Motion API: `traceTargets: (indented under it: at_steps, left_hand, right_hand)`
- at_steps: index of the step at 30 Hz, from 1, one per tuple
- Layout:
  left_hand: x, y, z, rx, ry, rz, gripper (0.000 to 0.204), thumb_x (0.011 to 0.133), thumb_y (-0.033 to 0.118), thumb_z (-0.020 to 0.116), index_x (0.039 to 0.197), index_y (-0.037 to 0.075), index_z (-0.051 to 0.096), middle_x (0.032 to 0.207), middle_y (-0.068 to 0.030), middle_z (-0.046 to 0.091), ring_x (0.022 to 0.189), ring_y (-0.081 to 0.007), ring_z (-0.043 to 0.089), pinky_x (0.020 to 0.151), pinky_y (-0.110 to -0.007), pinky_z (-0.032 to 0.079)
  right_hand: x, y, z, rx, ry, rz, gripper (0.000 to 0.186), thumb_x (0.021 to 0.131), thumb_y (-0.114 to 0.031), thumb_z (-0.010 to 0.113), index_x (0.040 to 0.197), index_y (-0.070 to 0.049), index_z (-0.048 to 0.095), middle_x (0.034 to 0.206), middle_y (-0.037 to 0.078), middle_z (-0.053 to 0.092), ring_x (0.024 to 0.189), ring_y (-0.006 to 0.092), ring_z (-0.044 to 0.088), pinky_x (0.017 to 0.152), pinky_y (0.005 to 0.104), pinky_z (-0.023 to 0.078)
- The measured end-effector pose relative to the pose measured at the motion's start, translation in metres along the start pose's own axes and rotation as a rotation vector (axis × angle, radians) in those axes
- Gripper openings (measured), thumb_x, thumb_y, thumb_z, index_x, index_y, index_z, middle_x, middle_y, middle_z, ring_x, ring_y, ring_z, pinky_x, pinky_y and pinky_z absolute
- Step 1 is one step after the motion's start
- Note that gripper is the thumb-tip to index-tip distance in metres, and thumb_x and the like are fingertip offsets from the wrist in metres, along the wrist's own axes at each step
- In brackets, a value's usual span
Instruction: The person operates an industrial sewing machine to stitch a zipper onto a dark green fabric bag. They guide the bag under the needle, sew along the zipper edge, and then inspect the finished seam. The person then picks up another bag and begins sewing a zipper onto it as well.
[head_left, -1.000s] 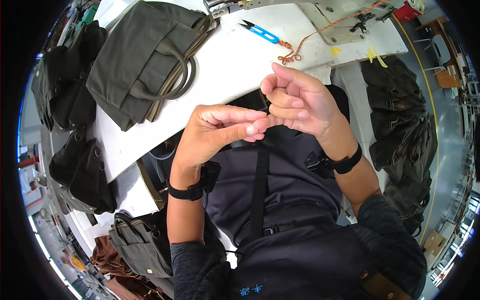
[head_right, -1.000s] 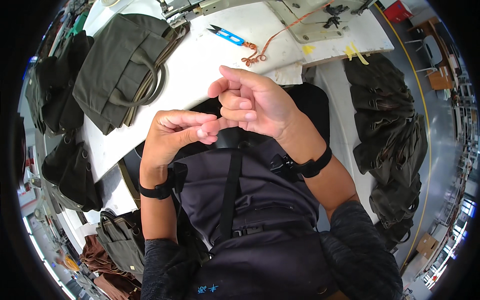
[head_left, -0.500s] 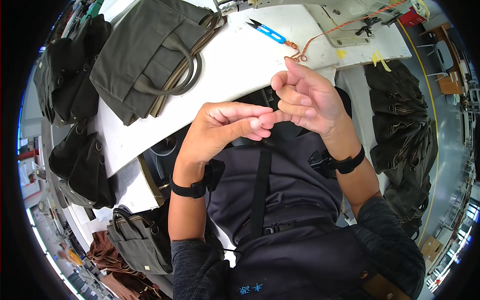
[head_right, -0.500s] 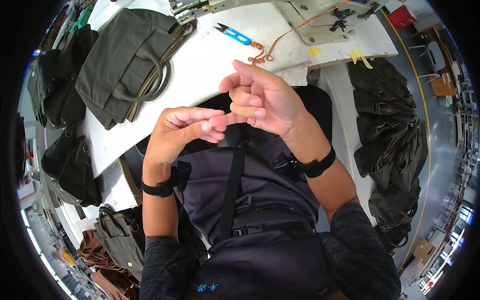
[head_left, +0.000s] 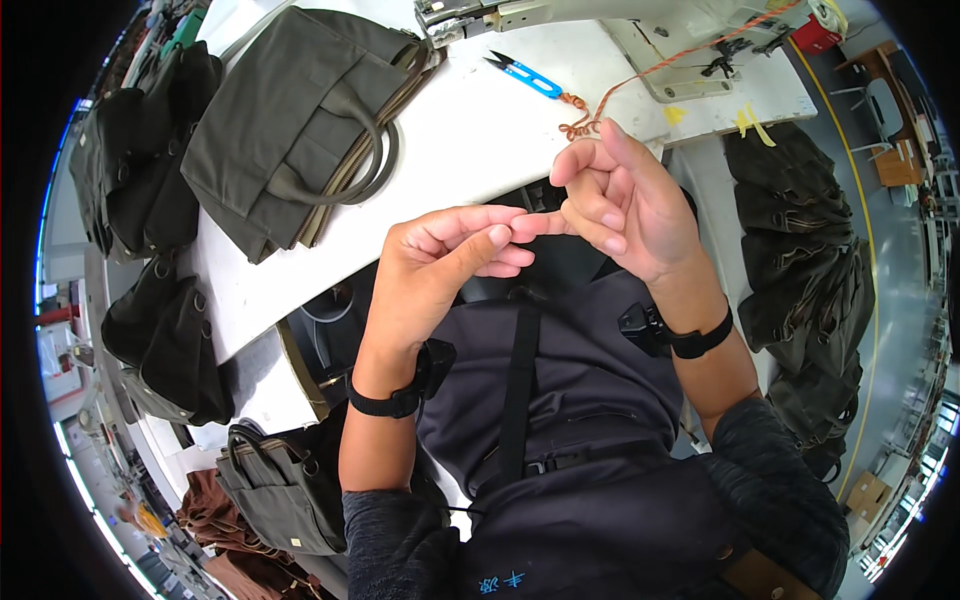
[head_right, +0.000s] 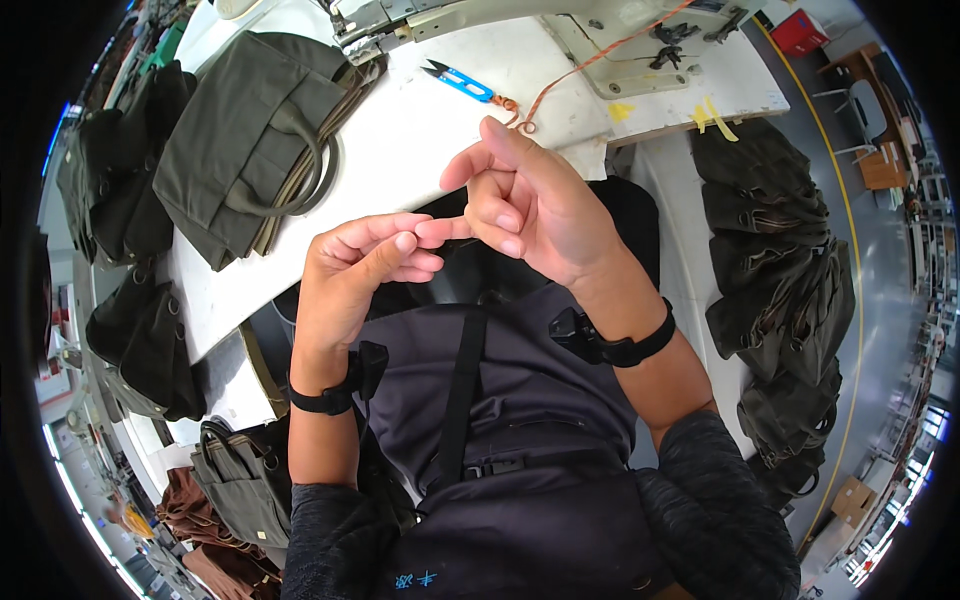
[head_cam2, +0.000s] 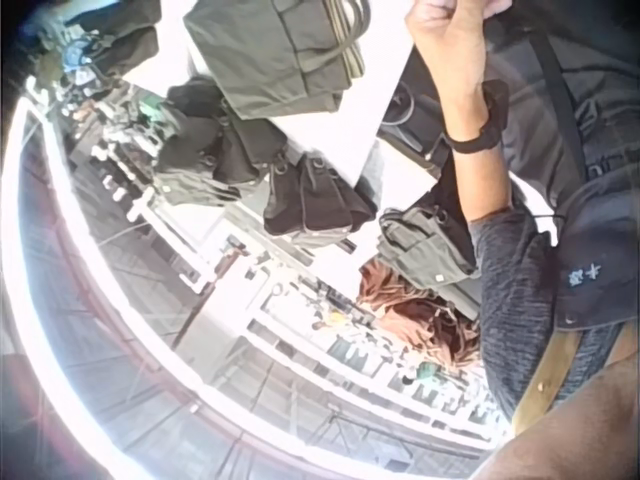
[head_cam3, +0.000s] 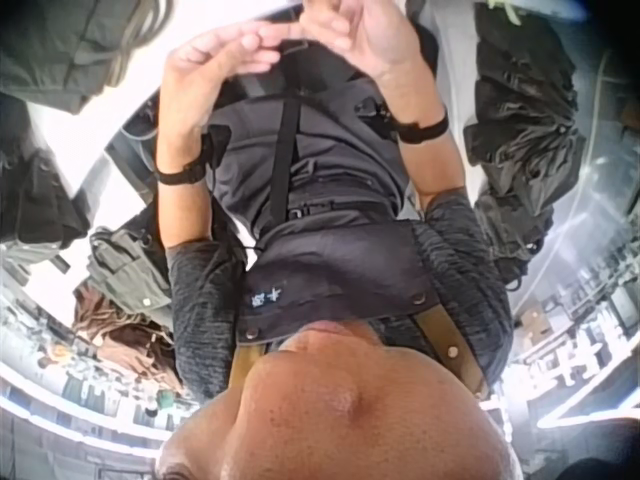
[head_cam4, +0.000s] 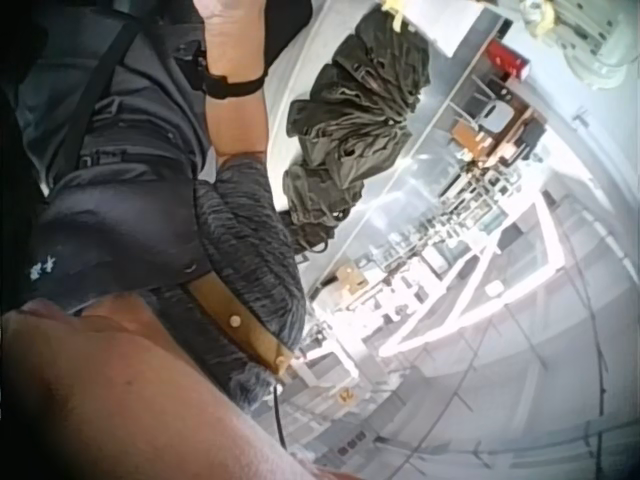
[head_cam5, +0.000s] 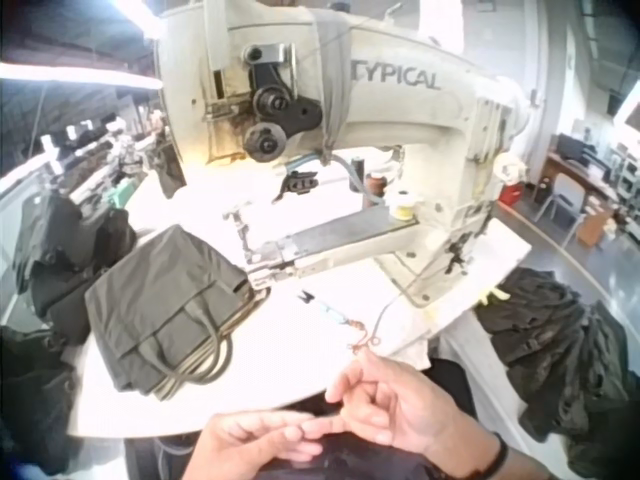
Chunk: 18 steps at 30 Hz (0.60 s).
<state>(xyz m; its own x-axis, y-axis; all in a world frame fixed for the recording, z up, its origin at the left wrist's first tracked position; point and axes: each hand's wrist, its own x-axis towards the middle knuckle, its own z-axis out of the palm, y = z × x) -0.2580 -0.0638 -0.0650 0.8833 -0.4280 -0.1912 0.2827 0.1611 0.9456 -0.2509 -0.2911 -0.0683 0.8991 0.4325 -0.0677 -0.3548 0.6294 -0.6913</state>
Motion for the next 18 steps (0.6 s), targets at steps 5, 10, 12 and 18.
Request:
traceTargets:
  at_steps: [5,10,12,18]
  left_hand:
    - [-0.002,-0.001,-0.003,0.106,-0.008,0.034,0.022,0.101,0.008,0.061,0.115,-0.006,0.071,0.104,-0.016,0.075,0.086,-0.0187,0.075,0.079,-0.031,0.062]
    - [-0.008,0.002,0.001,0.292,-0.019,0.009,0.018,0.099,0.002,0.062,0.112,-0.008,0.07,0.1,-0.0116,0.075,0.088,-0.0154,0.073,0.081,-0.027,0.06]
    - [-0.009,0.0,0.006,0.328,0.005,0.0,0.018,0.099,0.002,0.062,0.111,-0.008,0.07,0.099,-0.0103,0.074,0.088,-0.0144,0.072,0.08,-0.026,0.06]
    - [-0.008,-0.003,0.011,0.473,0.097,0.018,0.015,0.097,0.003,0.065,0.105,-0.008,0.07,0.092,-0.0065,0.073,0.083,-0.0106,0.069,0.077,-0.025,0.058]
  right_hand:
    - [-0.002,-0.002,0.004,-0.116,0.02,0.001,0.054,0.109,-0.044,0.04,0.102,0.005,0.062,0.055,-0.002,0.045,0.044,0.0101,0.046,0.091,0.0394,0.057]
    - [-0.017,-0.006,0.021,-0.361,0.032,-0.039,0.04,0.107,-0.03,0.051,0.104,0.009,0.062,0.058,-0.001,0.049,0.046,0.009,0.049,0.081,0.0308,0.058]
    - [-0.021,-0.004,0.02,-0.448,0.029,-0.058,0.036,0.106,-0.027,0.054,0.104,0.007,0.064,0.06,0.0,0.053,0.048,0.0088,0.051,0.072,0.0276,0.056]
    - [-0.027,0.001,0.032,-0.502,0.016,-0.058,0.025,0.103,-0.02,0.059,0.103,0.004,0.066,0.068,0.003,0.062,0.058,0.0087,0.057,0.057,0.0238,0.046]
